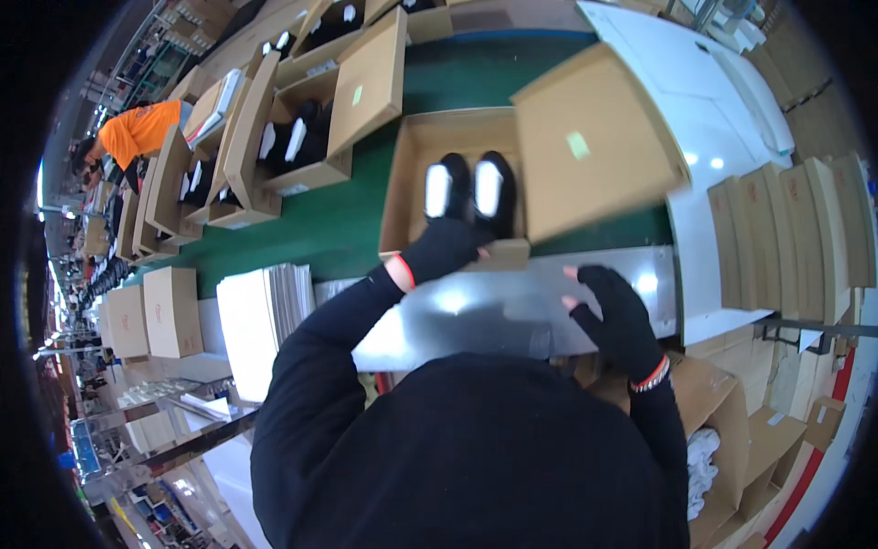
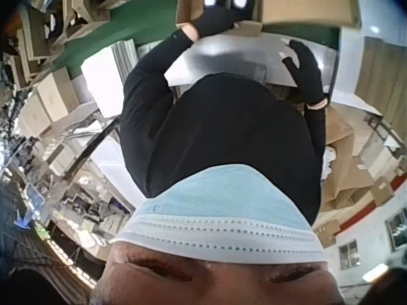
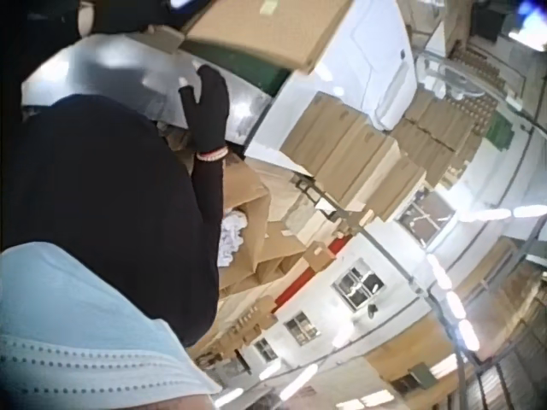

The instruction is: The person places white tissue paper into a cardboard box, inserts a pair of black shoes, and adds crumpled paper for padding. They then cover the shoes with more tissue paper, close the box, and move it aside to repeat the process with a new box.

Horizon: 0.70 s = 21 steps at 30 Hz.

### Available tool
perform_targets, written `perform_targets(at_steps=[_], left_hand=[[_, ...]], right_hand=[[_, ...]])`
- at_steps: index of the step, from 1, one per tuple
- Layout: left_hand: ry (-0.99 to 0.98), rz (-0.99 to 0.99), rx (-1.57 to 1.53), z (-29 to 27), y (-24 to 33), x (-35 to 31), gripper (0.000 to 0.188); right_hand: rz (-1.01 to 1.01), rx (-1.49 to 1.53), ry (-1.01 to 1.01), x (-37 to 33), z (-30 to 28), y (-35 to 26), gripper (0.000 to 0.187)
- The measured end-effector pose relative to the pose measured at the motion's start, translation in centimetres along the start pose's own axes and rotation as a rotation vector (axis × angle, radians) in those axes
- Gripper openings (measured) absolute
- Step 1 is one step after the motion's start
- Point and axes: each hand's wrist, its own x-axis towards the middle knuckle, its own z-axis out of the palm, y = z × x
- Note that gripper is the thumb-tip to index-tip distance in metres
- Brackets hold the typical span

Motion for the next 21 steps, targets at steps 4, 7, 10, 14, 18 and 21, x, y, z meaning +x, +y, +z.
perform_targets(at_steps=[4,7,10,14,18,21], left_hand=[[0.019,-0.030,-0.227,2.7,6.5,-3.5,0.013],[0.363,-0.156,-0.220,0.6,8.9,-2.4,0.022],[0.438,-0.383,0.154,0.0,9.1,-1.2,0.055],[-0.073,-0.688,0.103,0.7,9.8,1.8,0.088],[0.022,-0.483,0.098,3.4,8.4,3.5,0.072],[-0.030,-0.588,-0.082,2.0,7.6,3.0,0.056]], right_hand=[[-0.004,0.186,-0.091,0.3,2.5,-0.2,0.036],[0.039,-0.007,-0.209,-1.5,5.4,2.1,0.039],[0.025,-0.011,-0.329,-3.0,8.1,3.7,0.041],[-0.059,0.005,-0.422,-2.9,10.1,3.3,0.043],[-0.090,0.037,-0.328,-2.9,14.5,5.5,0.045],[0.011,-0.082,-0.371,-2.8,15.7,6.6,0.037]])
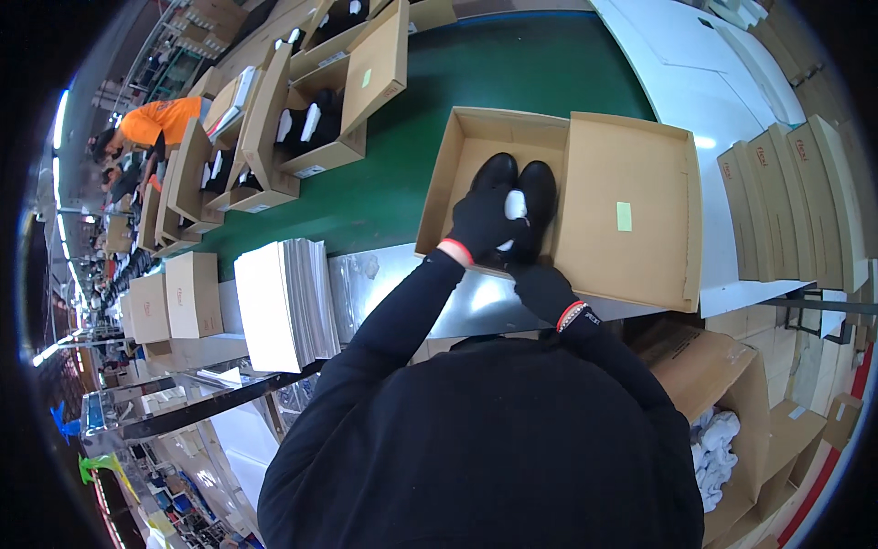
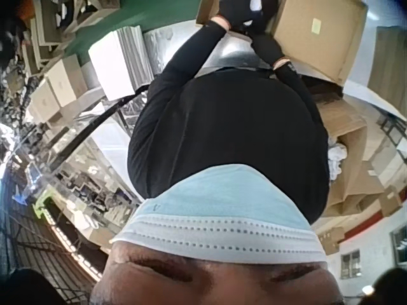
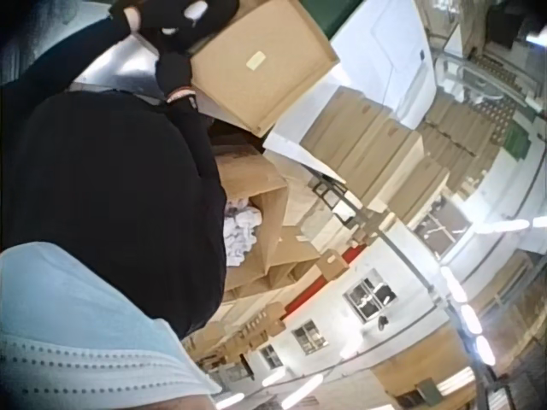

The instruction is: The person places white tissue paper into a cardboard box, inserts a pair of black shoes, and adds crumpled paper for padding. They then cover the shoes with more tissue paper, close the box, and move it aside to repeat the process with a new box.

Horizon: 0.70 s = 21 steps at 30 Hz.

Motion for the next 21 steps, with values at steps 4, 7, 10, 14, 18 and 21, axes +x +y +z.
perform_targets(at_steps=[4,7,10,14,18,21], left_hand=[[0.139,-0.056,-0.122,-2.9,-4.9,-1.9,0.073],[0.565,0.065,-0.521,-4.2,-8.8,-4.8,0.061],[0.495,0.078,-0.730,-11.3,-8.1,-11.0,0.052],[0.657,-0.005,-0.560,-17.7,-8.0,-19.2,0.050],[0.645,-0.139,0.074,-18.4,-9.2,-23.6,0.047],[0.585,-0.305,0.052,-13.4,-13.0,-24.7,0.053]], right_hand=[[-0.025,-0.138,0.032,-0.3,1.6,2.6,0.022],[-0.142,-0.237,0.035,-0.1,0.6,3.3,0.022],[-0.115,-0.081,-0.068,0.5,-3.7,1.9,0.026],[-0.078,-0.043,-0.107,1.3,-8.3,0.3,0.031],[-0.021,0.026,-0.175,2.4,-12.1,-1.1,0.032],[0.023,0.025,-0.227,3.3,-14.3,-2.7,0.032]])
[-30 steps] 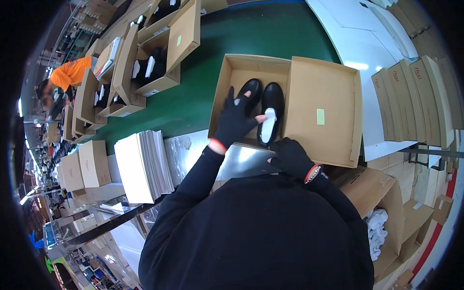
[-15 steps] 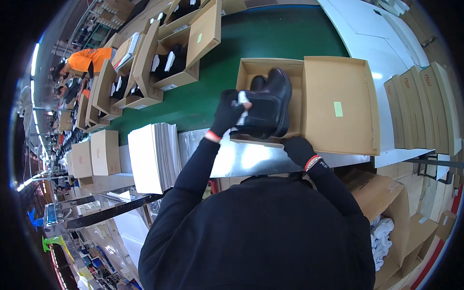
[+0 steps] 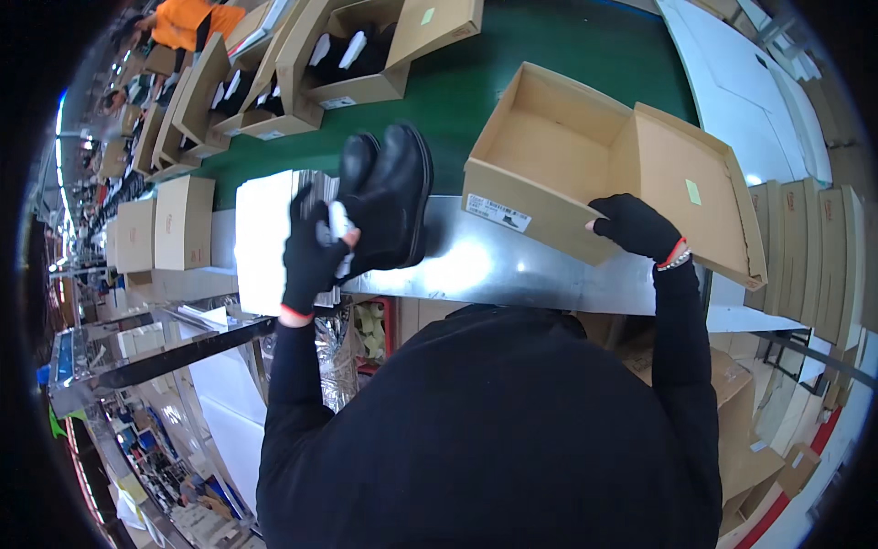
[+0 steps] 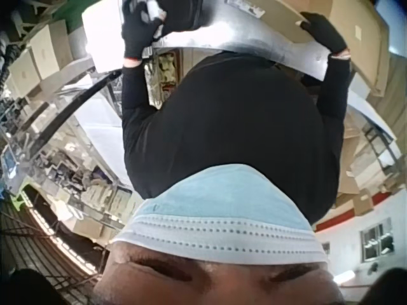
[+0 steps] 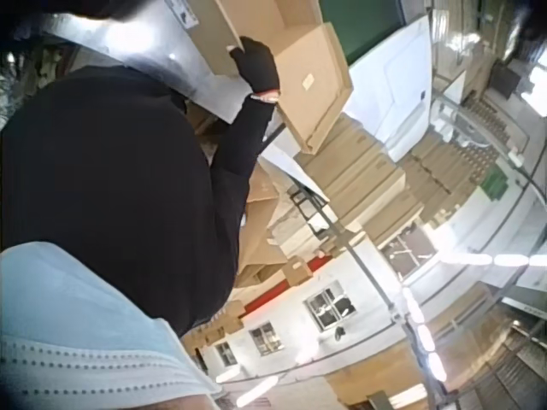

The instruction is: The person places white tissue paper into a cardboard box, inserts a pair of black shoes, and adds crumpled paper for padding. They then cover the shoes with more tissue paper, close the box, and move it aside to repeat the process with a new box.

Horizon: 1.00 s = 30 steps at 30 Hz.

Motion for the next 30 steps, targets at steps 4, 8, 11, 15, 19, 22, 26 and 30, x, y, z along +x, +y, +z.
perform_targets(at_steps=[4,8,11,15,19,22,26,30], left_hand=[[-0.140,-0.017,0.199,6.6,-4.3,-3.6,0.056],[0.007,0.000,-0.205,5.7,-4.2,-6.3,0.032],[0.323,-0.138,-0.320,2.4,-4.3,-8.6,0.010],[0.923,-0.218,-0.282,-4.0,-8.3,-12.3,0.033],[1.313,-0.317,-0.204,-11.1,-12.4,-17.1,0.041],[1.445,-0.374,-0.223,-15.0,-16.8,-18.3,0.041],[1.072,-0.743,0.170,-14.0,-25.8,-22.9,0.022],[0.718,-0.958,0.379,-12.2,-26.7,-21.6,0.026]], right_hand=[[0.007,-0.004,-0.019,0.6,-0.9,0.7,0.033],[0.015,-0.037,-0.057,1.2,-1.9,-0.2,0.036],[0.045,0.022,-0.152,1.5,-1.1,0.4,0.029],[0.130,-0.122,-0.410,0.8,2.1,-0.3,0.048],[0.091,-0.017,-0.521,0.4,9.3,2.2,0.054],[0.088,-0.166,-0.509,0.4,11.2,-2.6,0.052],[-0.060,-0.147,-0.479,1.9,12.8,-1.1,0.052],[-0.066,-0.122,-0.440,2.3,14.0,-0.6,0.052]])
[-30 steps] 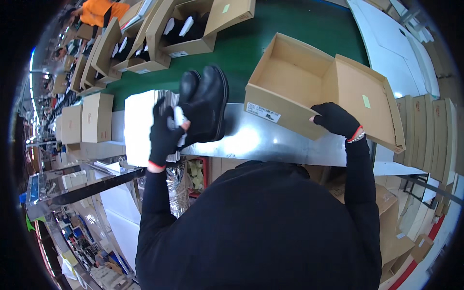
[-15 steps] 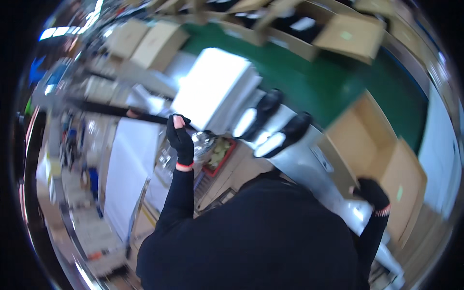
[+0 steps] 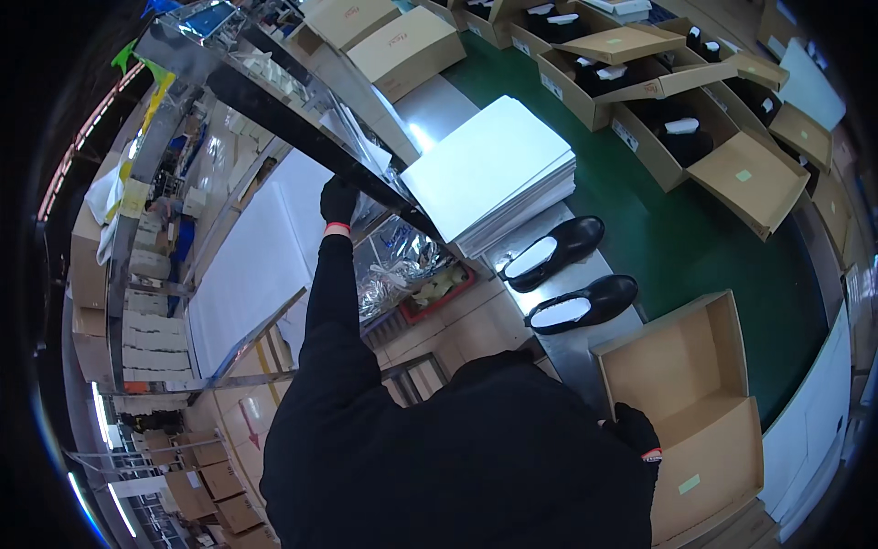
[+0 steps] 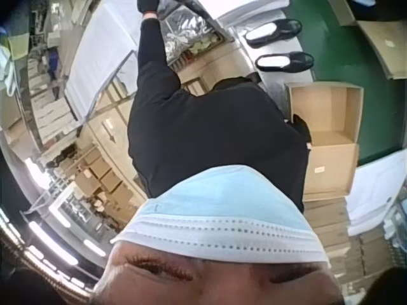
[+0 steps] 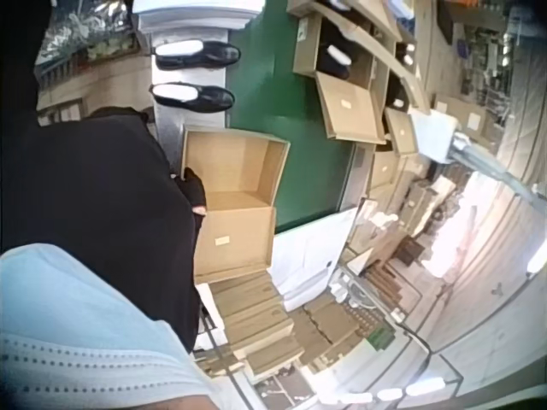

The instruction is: The person places white tissue paper into a cardboard box, inserts a pair of black shoes, and adds crumpled paper for padding. They then cover the shoes with more tissue paper, close the box, and move it aside to repeat the process with a new box.

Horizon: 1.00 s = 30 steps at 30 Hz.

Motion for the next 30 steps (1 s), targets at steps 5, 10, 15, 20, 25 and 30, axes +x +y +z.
perform_targets(at_steps=[5,10,15,20,25,30], left_hand=[[0.044,0.129,-0.103,2.0,-2.6,2.0,0.027],[0.510,0.522,0.471,-0.6,-15.0,3.9,0.028],[-0.423,0.080,-1.356,-6.3,-15.9,2.1,0.032],[-0.593,0.060,-1.415,-11.6,-8.6,-1.8,0.027],[-1.005,0.421,-1.137,-8.7,5.5,-9.8,0.025],[-1.764,0.636,-0.917,0.1,15.4,-18.4,0.029]], right_hand=[[0.000,0.030,0.043,0.6,0.6,0.6,0.052],[-0.053,0.061,0.070,0.4,-0.7,3.4,0.052],[-0.076,0.140,0.239,-1.0,-4.6,-0.3,0.045],[-0.172,0.529,0.170,0.6,-7.5,-6.9,0.029],[-0.339,0.991,-0.385,4.6,-4.7,-17.5,0.068],[-0.304,1.079,-0.711,13.4,1.6,-22.1,0.066]])
